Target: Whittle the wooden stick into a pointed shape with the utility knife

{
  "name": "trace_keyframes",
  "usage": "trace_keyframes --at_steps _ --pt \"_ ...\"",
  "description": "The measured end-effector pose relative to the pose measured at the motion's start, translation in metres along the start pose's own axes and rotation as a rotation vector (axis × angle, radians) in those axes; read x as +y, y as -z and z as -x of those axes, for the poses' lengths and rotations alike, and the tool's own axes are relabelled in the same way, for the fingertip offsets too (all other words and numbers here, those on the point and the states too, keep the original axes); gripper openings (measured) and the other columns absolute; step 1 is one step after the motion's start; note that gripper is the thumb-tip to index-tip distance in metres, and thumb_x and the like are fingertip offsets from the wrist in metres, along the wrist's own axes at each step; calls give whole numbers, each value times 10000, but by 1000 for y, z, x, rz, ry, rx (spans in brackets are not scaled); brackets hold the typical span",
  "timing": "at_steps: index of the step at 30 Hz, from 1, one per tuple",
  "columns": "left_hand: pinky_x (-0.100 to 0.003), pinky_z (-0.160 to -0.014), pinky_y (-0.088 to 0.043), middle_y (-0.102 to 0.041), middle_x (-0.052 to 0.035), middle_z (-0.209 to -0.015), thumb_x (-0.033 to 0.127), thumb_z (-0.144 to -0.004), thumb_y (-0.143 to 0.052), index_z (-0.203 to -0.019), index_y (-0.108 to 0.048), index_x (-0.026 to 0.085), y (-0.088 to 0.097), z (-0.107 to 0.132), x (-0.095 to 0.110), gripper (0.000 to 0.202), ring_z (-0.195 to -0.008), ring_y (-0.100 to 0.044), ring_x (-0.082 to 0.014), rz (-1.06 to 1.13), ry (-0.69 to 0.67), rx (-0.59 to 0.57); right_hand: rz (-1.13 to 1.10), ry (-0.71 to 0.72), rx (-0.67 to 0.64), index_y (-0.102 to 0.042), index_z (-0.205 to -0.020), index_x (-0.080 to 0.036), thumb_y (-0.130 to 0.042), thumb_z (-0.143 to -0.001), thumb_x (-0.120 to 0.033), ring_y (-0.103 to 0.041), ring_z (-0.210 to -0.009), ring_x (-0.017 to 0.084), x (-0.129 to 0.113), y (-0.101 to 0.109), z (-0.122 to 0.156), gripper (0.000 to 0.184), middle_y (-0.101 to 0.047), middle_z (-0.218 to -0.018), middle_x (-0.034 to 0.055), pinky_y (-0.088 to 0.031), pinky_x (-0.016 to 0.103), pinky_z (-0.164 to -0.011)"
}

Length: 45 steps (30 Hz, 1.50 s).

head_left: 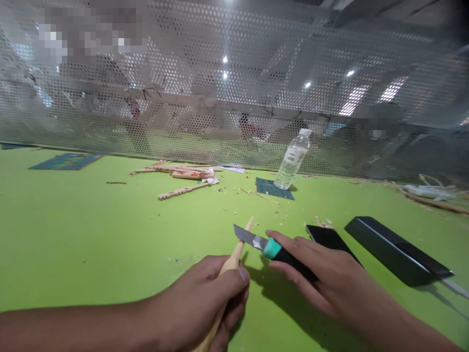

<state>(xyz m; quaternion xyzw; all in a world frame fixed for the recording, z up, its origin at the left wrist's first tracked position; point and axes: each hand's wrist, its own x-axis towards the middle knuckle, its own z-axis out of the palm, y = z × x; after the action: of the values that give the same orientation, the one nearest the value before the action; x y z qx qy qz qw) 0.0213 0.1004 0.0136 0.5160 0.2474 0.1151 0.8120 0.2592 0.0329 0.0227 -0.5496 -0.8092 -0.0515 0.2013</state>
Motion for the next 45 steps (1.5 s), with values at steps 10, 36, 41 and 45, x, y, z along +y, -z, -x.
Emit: trace_keyframes --at_steps 10,36,41,45 --pt "-121 -373 -400 -435 115 -473 511 -874 -761 -932 -615 190 1 5 3 357 -340 -374 -41 -57 2 -52 -395 21 -288 -649 -1301 -222 -462 -1078 -434 -748 -873 196 -22 16 -7 360 -779 -1010 67 -579 300 -770" --pt "-142 -383 -432 -449 121 -403 619 -917 -663 -1075 -576 202 0 3 -3 455 -325 -407 -68 -114 -28 36 -132 48 -113 -583 -1387 -219 -417 -1099 -438 -761 -829 216 -9 6 -1 398 -780 -1005 68 -591 336 -697" --pt "-158 -375 -432 -422 107 -370 633 -892 -673 -927 -601 188 1 2 -5 452 -309 -379 -71 -121 5 46 -164 90 -185 -588 -1378 -222 -393 -1104 -458 -763 -827 198 -17 6 -2 411 -783 -1008 60 -593 311 -694" --pt "-141 -333 -382 -404 111 -372 639 -903 -653 -847 -554 208 -5 2 -3 445 -292 -354 -67 -116 -1 96 -4 100 -57 -566 -1414 -188 -388 -1105 -460 -746 -720 206 -15 0 1 449 -773 -929 72 -557 315 -593"
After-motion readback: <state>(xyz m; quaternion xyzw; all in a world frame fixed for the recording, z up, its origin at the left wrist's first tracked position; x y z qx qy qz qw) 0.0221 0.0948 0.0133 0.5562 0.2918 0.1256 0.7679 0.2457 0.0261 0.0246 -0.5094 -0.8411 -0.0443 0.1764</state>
